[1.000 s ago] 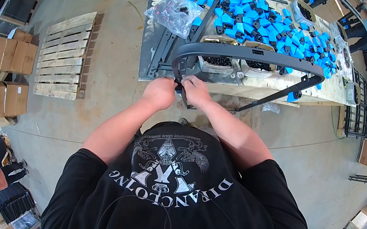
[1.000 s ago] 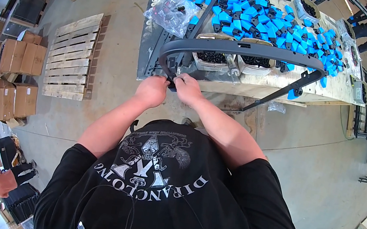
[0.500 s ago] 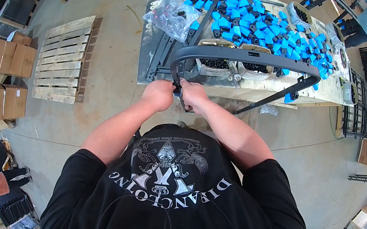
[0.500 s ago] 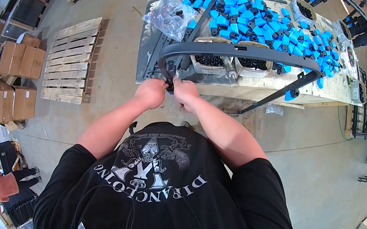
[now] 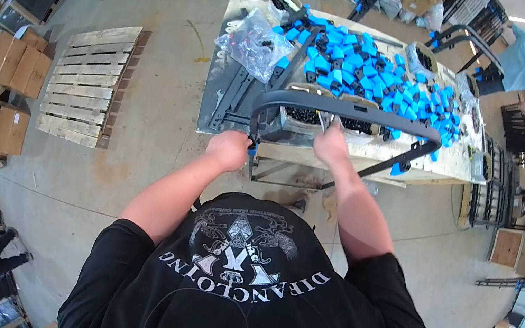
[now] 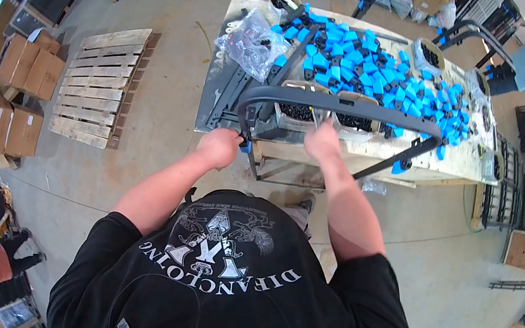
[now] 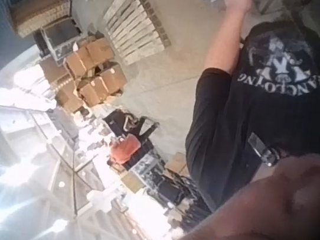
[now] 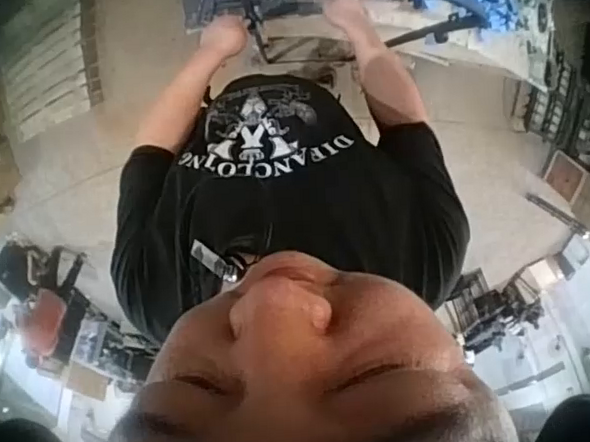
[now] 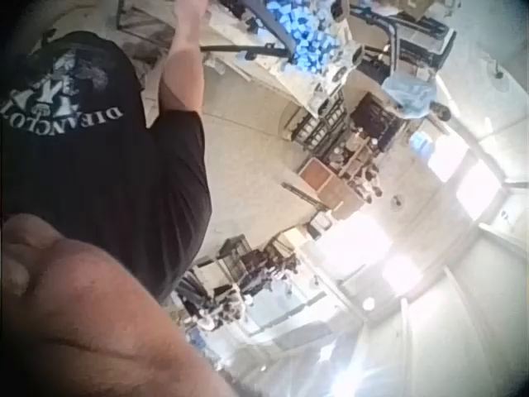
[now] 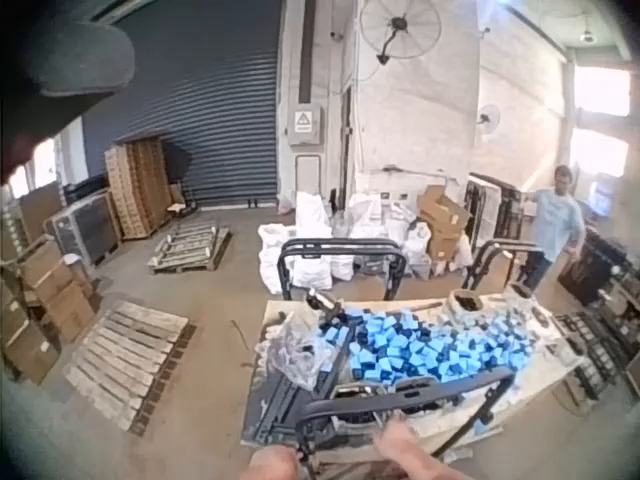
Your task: Attaching blue and black plastic components to metal furniture frames using hand tools.
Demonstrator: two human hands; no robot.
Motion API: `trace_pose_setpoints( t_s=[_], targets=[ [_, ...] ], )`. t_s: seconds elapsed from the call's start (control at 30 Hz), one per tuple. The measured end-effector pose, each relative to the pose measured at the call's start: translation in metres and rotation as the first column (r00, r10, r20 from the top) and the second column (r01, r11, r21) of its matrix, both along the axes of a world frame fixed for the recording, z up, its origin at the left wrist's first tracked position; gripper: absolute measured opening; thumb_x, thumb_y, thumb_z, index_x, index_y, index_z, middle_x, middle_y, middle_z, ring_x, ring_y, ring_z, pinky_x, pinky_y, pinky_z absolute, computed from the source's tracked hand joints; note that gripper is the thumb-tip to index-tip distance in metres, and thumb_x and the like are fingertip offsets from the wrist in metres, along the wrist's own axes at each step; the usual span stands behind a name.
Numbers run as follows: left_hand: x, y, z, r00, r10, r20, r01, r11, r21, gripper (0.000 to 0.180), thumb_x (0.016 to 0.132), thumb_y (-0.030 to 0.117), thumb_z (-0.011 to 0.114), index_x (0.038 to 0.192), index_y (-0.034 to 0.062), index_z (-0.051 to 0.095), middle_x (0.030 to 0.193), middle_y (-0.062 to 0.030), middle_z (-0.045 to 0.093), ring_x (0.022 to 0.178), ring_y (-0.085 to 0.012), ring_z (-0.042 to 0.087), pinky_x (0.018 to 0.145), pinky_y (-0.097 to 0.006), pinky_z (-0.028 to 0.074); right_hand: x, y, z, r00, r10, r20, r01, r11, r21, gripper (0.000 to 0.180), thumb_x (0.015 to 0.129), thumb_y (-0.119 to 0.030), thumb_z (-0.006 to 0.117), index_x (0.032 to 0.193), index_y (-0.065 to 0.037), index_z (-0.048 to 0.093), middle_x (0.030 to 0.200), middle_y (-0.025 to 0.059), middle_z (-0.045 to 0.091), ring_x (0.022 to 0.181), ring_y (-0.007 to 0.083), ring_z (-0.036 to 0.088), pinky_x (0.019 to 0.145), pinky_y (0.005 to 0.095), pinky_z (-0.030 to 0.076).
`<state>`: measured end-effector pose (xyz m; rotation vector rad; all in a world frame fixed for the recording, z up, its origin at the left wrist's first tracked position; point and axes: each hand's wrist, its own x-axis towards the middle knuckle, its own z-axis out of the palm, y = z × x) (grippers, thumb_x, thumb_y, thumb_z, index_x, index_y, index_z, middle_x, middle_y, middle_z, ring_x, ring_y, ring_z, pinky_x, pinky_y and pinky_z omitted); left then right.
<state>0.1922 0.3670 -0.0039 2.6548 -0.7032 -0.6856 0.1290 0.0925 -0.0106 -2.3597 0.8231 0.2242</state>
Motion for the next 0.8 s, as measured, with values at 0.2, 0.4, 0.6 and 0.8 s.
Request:
trace_pose_setpoints(
  t_s=[0.2, 0.4, 0.6, 0.8],
  targets=[
    [-0.03, -0.012, 0.031, 0.975, 0.042, 0.22, -0.043, 0.999, 0.0, 0.04, 0.102, 0.038, 0.046, 0.098, 0.0054, 0.069, 0.093, -0.0202, 0.072, 0.088, -0.0402, 0.07, 0.077, -0.052, 0.055, -0.114, 0.022, 0.006, 0.91, 0.148, 0.387, -0.206, 0.972, 0.114, 0.046, 0.088, -0.019, 0.057, 0.129, 0.0, 0.049, 0.095, 0.0297, 0.066, 0.088, 0.0483, 0.065, 0.08, 0.0544, 0.052],
    [-0.057, -0.047, 0.009, 0.782, 0.024, -0.623, -0.548, 0.503, -0.668, 0.043, 0.102, 0.021, 0.06, 0.137, 0.002, 0.044, 0.113, -0.0124, 0.06, 0.093, -0.0216, 0.066, 0.071, -0.035, 0.062, -0.123, 0.037, 0.029, 0.861, 0.471, 0.19, -0.484, 0.875, 0.024, 0.054, 0.085, -0.021, 0.063, 0.133, -0.004, 0.046, 0.098, 0.0277, 0.066, 0.088, 0.0466, 0.066, 0.081, 0.0541, 0.053],
    [-0.087, -0.056, 0.057, 0.966, 0.101, -0.236, -0.253, 0.538, -0.804, 0.028, 0.099, 0.019, 0.062, 0.122, 0.0035, 0.059, 0.108, -0.0114, 0.066, 0.093, -0.0198, 0.068, 0.079, -0.034, 0.058, -0.11, 0.022, 0.044, 0.821, 0.495, 0.284, -0.541, 0.834, 0.11, 0.054, 0.084, -0.034, 0.068, 0.127, -0.004, 0.055, 0.106, 0.0246, 0.068, 0.096, 0.0436, 0.067, 0.086, 0.05, 0.054],
    [-0.116, -0.092, 0.057, 0.981, -0.103, -0.163, -0.07, 0.595, -0.8, 0.057, 0.097, 0.025, 0.065, 0.145, 0.0049, 0.043, 0.126, -0.0201, 0.062, 0.119, -0.0306, 0.062, 0.102, -0.041, 0.048, -0.108, 0.001, 0.044, 0.752, 0.393, 0.529, -0.595, 0.749, 0.291, 0.041, 0.088, -0.006, 0.063, 0.128, 0.0, 0.056, 0.114, 0.0179, 0.068, 0.109, 0.0316, 0.068, 0.092, 0.0407, 0.053]
  ],
)
